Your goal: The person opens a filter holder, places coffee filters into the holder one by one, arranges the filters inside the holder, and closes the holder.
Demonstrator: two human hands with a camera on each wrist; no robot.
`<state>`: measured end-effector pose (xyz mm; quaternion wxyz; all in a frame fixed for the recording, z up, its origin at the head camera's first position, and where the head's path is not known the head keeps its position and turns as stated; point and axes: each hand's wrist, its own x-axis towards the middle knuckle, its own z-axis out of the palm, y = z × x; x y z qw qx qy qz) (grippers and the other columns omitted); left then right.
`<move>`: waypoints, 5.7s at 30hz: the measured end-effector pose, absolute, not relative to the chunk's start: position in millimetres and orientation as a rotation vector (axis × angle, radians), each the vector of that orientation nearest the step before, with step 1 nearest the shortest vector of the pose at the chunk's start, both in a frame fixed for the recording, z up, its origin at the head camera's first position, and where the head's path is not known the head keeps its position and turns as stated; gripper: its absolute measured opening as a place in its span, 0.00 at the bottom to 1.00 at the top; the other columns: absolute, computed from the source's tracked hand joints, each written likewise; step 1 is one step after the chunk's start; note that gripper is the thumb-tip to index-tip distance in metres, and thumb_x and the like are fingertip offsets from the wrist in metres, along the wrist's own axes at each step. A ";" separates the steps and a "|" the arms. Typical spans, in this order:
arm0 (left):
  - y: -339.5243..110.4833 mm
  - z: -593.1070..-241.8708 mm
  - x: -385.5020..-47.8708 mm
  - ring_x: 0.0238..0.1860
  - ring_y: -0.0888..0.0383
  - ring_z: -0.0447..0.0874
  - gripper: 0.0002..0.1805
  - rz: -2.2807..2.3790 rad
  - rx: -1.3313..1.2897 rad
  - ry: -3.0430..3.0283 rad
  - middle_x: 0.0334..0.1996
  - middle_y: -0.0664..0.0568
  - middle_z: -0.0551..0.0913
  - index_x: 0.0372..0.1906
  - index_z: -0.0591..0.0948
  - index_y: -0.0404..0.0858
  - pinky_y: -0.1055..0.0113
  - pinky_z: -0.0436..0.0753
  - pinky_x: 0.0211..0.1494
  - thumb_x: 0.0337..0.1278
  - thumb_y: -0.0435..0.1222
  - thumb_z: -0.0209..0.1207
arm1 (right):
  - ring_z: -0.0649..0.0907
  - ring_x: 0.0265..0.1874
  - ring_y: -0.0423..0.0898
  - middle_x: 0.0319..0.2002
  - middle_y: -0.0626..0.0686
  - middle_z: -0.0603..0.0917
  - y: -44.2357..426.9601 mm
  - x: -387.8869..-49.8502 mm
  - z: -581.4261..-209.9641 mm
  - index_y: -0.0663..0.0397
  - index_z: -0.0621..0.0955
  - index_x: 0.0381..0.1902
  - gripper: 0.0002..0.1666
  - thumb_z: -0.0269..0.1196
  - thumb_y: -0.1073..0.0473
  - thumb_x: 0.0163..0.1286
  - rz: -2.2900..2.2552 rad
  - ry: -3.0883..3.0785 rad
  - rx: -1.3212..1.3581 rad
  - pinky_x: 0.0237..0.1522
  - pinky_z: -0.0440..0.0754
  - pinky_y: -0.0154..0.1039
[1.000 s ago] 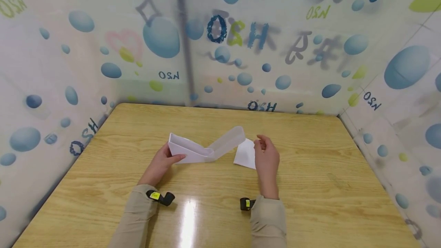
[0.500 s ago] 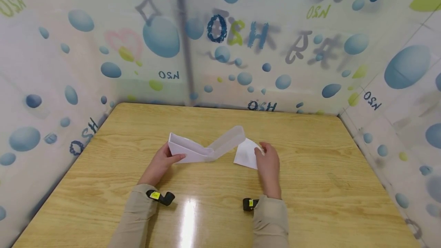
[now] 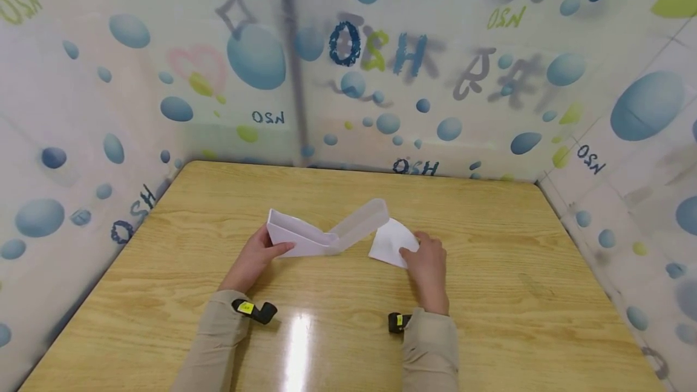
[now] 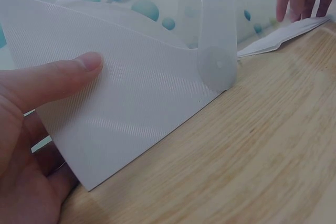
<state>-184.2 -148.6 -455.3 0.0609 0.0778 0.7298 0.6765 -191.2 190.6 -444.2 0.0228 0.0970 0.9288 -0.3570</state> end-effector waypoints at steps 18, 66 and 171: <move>-150.2 -466.4 -191.5 0.49 0.53 0.73 0.27 2.056 0.205 2.200 0.49 0.49 0.74 0.55 0.69 0.46 0.60 0.71 0.50 0.47 0.39 0.64 | 0.75 0.37 0.56 0.38 0.63 0.78 198.1 -187.3 -449.7 0.64 0.71 0.54 0.25 0.59 0.63 0.58 -1.016 2.972 0.263 0.40 0.69 0.51; -150.4 -478.6 -196.1 0.48 0.54 0.74 0.28 2.080 0.204 2.213 0.48 0.50 0.75 0.53 0.70 0.50 0.59 0.72 0.49 0.43 0.44 0.66 | 0.74 0.39 0.56 0.42 0.61 0.77 202.2 -186.9 -444.5 0.62 0.79 0.45 0.17 0.53 0.56 0.66 -1.152 3.014 0.527 0.39 0.69 0.49; -150.7 -472.8 -191.9 0.49 0.53 0.72 0.29 2.080 0.184 2.186 0.49 0.49 0.74 0.54 0.69 0.49 0.59 0.71 0.51 0.44 0.43 0.65 | 0.82 0.30 0.45 0.32 0.56 0.83 145.1 -176.7 -385.6 0.60 0.81 0.39 0.14 0.63 0.56 0.58 -2.633 2.682 0.134 0.34 0.79 0.33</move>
